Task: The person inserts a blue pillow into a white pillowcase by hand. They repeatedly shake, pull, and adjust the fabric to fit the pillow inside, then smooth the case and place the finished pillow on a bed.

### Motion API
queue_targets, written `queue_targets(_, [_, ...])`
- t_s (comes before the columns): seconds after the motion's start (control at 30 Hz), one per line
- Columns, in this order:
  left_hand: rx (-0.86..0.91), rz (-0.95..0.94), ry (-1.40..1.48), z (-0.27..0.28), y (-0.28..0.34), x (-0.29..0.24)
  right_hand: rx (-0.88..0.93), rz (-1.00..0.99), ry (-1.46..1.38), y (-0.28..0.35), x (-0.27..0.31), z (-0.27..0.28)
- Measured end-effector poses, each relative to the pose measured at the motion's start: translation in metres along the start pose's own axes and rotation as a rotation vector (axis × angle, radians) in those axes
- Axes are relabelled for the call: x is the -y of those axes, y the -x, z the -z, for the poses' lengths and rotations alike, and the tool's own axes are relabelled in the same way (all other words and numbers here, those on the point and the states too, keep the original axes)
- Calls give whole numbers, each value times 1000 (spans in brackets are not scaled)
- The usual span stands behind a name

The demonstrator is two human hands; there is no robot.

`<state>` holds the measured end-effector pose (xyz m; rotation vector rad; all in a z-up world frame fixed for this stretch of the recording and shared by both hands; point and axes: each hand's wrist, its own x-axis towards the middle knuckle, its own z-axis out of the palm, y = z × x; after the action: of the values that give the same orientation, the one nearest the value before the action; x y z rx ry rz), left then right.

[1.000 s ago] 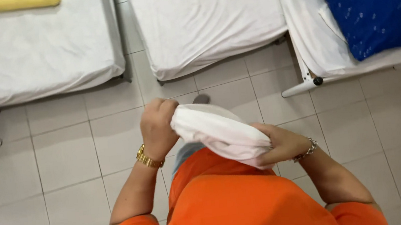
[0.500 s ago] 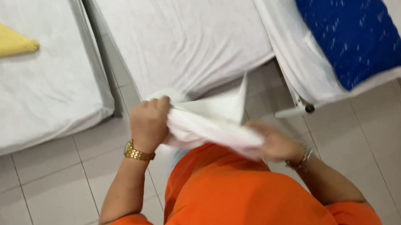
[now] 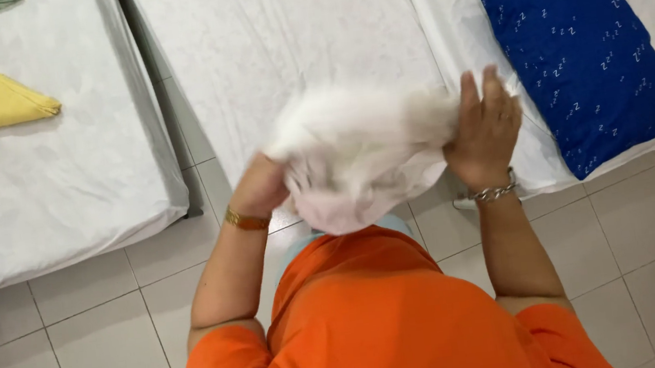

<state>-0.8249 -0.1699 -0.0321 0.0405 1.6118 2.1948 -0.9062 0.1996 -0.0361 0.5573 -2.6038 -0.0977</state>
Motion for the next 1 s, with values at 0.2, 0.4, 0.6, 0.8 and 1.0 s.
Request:
queue_targets(0.2, [-112, -319, 823, -10, -62, -18, 539, -180, -164, -40, -54, -17])
queue_targets(0.4, [-23, -69, 134, -73, -146, 7, 347, 168, -906, -86, -57, -42])
queue_targets(0.6, [102, -338, -600, -159, -132, -88, 166, 428, -871, -125, -61, -119])
queue_targets(0.8, [-694, -182, -1137, -128, -134, 2, 53, 565, -766, -174, -65, -119])
queue_targets(1.0, [-1431, -359, -1526, -129, -117, -40, -24, 669, -1115, -208, -55, -53])
